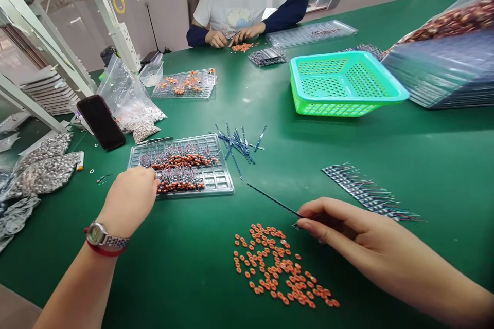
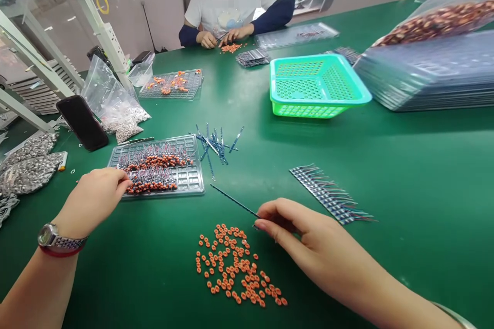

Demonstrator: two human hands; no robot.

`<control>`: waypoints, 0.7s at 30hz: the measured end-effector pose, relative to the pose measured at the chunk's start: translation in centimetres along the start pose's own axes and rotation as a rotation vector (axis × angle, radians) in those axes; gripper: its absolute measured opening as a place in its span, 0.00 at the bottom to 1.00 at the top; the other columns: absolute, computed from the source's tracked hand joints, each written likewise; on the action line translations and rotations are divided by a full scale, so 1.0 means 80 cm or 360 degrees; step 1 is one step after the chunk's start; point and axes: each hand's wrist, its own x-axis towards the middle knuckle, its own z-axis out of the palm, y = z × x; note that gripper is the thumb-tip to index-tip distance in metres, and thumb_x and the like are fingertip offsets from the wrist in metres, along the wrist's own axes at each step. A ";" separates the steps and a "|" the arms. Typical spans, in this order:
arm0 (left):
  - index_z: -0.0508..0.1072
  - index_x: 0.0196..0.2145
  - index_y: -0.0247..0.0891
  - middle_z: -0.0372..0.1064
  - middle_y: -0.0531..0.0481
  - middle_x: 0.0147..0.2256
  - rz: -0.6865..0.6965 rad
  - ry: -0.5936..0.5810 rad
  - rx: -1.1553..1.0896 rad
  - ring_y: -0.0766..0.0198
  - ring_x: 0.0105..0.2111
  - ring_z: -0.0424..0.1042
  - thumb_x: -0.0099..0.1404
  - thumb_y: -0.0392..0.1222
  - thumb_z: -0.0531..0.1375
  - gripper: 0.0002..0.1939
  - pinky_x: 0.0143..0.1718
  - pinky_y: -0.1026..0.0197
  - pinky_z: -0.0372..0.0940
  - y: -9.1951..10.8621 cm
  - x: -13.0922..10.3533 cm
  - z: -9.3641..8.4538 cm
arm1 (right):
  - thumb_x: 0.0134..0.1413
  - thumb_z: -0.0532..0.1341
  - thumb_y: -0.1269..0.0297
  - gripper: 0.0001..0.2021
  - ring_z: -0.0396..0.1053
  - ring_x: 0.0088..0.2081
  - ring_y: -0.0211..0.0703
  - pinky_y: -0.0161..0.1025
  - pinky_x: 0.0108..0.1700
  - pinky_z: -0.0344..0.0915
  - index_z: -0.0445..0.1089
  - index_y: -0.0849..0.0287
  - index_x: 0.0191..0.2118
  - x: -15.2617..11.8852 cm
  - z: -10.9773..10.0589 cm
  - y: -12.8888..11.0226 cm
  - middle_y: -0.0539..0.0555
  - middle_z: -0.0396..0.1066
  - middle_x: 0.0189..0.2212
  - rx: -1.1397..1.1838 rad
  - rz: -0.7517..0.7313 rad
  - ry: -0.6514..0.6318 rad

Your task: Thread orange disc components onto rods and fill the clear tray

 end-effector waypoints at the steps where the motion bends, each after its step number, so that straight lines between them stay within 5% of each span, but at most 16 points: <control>1: 0.72 0.30 0.37 0.73 0.45 0.33 0.0009 -0.0006 -0.0005 0.55 0.34 0.72 0.67 0.40 0.48 0.14 0.33 0.58 0.60 0.001 0.001 0.001 | 0.59 0.54 0.46 0.18 0.71 0.26 0.45 0.39 0.27 0.69 0.69 0.54 0.30 0.000 0.000 0.002 0.52 0.73 0.25 -0.0062 -0.0031 -0.0003; 8: 0.74 0.34 0.41 0.75 0.47 0.36 0.0016 0.0038 -0.0134 0.53 0.35 0.72 0.66 0.44 0.47 0.16 0.33 0.56 0.60 -0.007 0.007 -0.001 | 0.61 0.52 0.62 0.11 0.68 0.25 0.42 0.37 0.27 0.65 0.65 0.56 0.29 0.002 -0.002 0.004 0.52 0.70 0.24 -0.0328 -0.0171 -0.0010; 15: 0.74 0.34 0.43 0.75 0.52 0.34 0.0060 0.0423 -0.0295 0.57 0.33 0.72 0.66 0.50 0.48 0.17 0.31 0.59 0.59 0.003 0.003 0.001 | 0.61 0.53 0.66 0.09 0.65 0.24 0.40 0.35 0.26 0.61 0.63 0.56 0.28 0.001 -0.002 -0.001 0.51 0.68 0.24 -0.0374 -0.0163 -0.0023; 21: 0.74 0.36 0.43 0.75 0.53 0.36 0.0214 0.0543 -0.0398 0.59 0.34 0.72 0.67 0.49 0.49 0.16 0.34 0.60 0.61 0.019 -0.002 0.006 | 0.62 0.52 0.67 0.10 0.63 0.24 0.38 0.34 0.26 0.60 0.61 0.56 0.28 0.001 0.001 -0.014 0.50 0.66 0.23 -0.0221 -0.0210 -0.0086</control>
